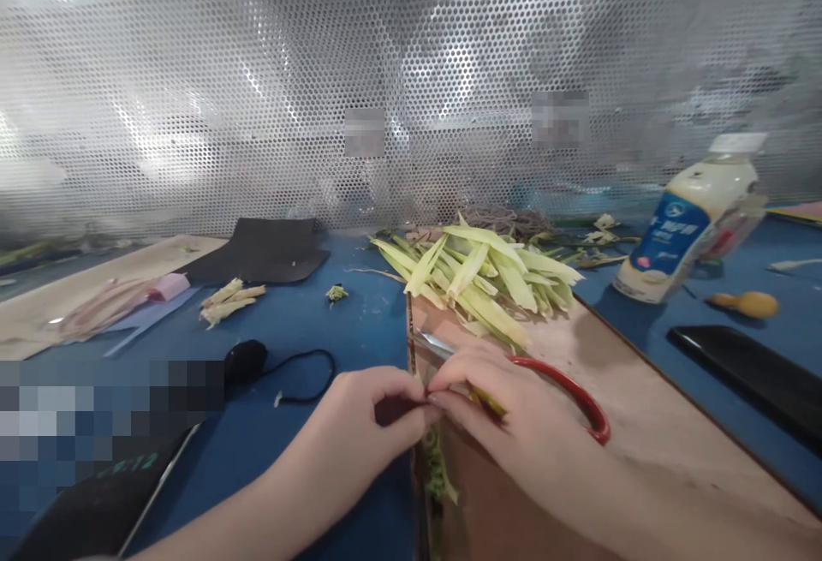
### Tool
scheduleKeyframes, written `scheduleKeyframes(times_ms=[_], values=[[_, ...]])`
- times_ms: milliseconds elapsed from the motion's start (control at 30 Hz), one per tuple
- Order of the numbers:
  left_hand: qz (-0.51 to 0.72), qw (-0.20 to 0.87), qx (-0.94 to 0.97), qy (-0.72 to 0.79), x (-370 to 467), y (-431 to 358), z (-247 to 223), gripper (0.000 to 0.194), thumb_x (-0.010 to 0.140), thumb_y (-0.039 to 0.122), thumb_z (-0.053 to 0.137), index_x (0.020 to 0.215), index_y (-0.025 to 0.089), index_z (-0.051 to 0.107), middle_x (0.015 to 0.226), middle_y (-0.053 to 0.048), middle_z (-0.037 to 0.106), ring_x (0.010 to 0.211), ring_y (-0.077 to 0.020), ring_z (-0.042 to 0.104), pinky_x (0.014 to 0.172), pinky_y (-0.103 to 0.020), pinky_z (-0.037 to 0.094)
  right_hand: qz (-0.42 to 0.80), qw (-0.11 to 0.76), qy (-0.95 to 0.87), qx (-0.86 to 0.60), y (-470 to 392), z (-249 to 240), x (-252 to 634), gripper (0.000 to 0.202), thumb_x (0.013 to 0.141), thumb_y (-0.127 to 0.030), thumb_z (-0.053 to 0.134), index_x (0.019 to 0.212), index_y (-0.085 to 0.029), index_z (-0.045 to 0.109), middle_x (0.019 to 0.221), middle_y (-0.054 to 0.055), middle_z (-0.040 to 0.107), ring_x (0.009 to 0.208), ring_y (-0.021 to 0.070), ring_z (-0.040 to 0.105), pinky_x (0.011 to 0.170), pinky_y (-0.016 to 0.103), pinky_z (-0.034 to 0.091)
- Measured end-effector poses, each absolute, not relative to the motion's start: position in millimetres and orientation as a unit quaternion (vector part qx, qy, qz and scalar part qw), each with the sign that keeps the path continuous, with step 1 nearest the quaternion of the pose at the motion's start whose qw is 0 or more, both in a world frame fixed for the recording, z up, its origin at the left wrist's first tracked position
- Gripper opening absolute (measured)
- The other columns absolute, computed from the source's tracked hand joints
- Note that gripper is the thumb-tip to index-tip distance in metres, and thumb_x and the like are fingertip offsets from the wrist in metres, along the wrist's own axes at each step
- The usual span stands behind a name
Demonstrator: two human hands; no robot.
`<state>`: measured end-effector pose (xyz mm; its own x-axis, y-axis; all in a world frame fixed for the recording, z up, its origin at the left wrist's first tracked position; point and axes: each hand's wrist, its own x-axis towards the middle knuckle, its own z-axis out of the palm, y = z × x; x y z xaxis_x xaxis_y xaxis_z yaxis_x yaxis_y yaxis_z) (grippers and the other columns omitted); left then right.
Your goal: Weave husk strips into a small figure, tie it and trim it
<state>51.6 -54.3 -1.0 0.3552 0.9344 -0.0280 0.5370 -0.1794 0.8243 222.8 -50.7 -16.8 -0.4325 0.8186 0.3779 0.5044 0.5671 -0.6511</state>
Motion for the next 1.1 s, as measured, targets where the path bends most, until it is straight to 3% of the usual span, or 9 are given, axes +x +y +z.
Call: scheduleKeyframes(times_ms=[167,367,667,1100], values=[[0.272,0.427,0.702,0.501,48.0,-51.5,-3.2,0.019,0.077,0.027,0.049,0.070,0.017,0.063,0.069,0.001,0.060,0.072,-0.0146,0.052,0.065,-0.022,0.039,0.220,0.344,-0.792,-0.454,-52.4,-17.3,222.7,0.014,0.087,-0.024,0.048,0.099,-0.026,0.054,0.096,-0.003,0.059,0.089,0.0115,0.054,0.075,0.026,0.041],[0.267,0.382,0.710,0.527,45.9,-49.5,-1.3,0.022,0.077,0.032,0.049,0.070,0.017,0.064,0.068,0.000,0.062,0.069,-0.0159,0.053,0.062,-0.024,0.039,0.198,0.304,-0.825,-0.433,-51.3,-15.5,221.8,0.014,0.085,-0.022,0.051,0.072,-0.018,0.052,0.076,-0.003,0.054,0.077,0.0114,0.049,0.068,0.026,0.039],[0.280,0.362,0.717,0.526,47.2,-51.1,0.9,0.020,0.077,0.030,0.050,0.070,0.018,0.065,0.070,0.000,0.064,0.071,-0.0159,0.055,0.065,-0.023,0.040,0.200,0.303,-0.841,-0.402,-49.9,-16.2,221.4,0.009,0.078,-0.010,0.054,0.073,-0.016,0.056,0.077,0.000,0.057,0.077,0.0124,0.051,0.069,0.026,0.040],[0.292,0.437,0.694,0.492,47.1,-48.4,-1.4,0.021,0.077,0.031,0.052,0.068,0.017,0.064,0.066,0.001,0.061,0.068,-0.0139,0.052,0.064,-0.022,0.039,0.186,0.328,-0.836,-0.398,-49.6,-14.5,219.7,0.012,0.075,-0.012,0.062,0.065,-0.016,0.056,0.068,-0.002,0.054,0.070,0.0110,0.050,0.064,0.024,0.039]])
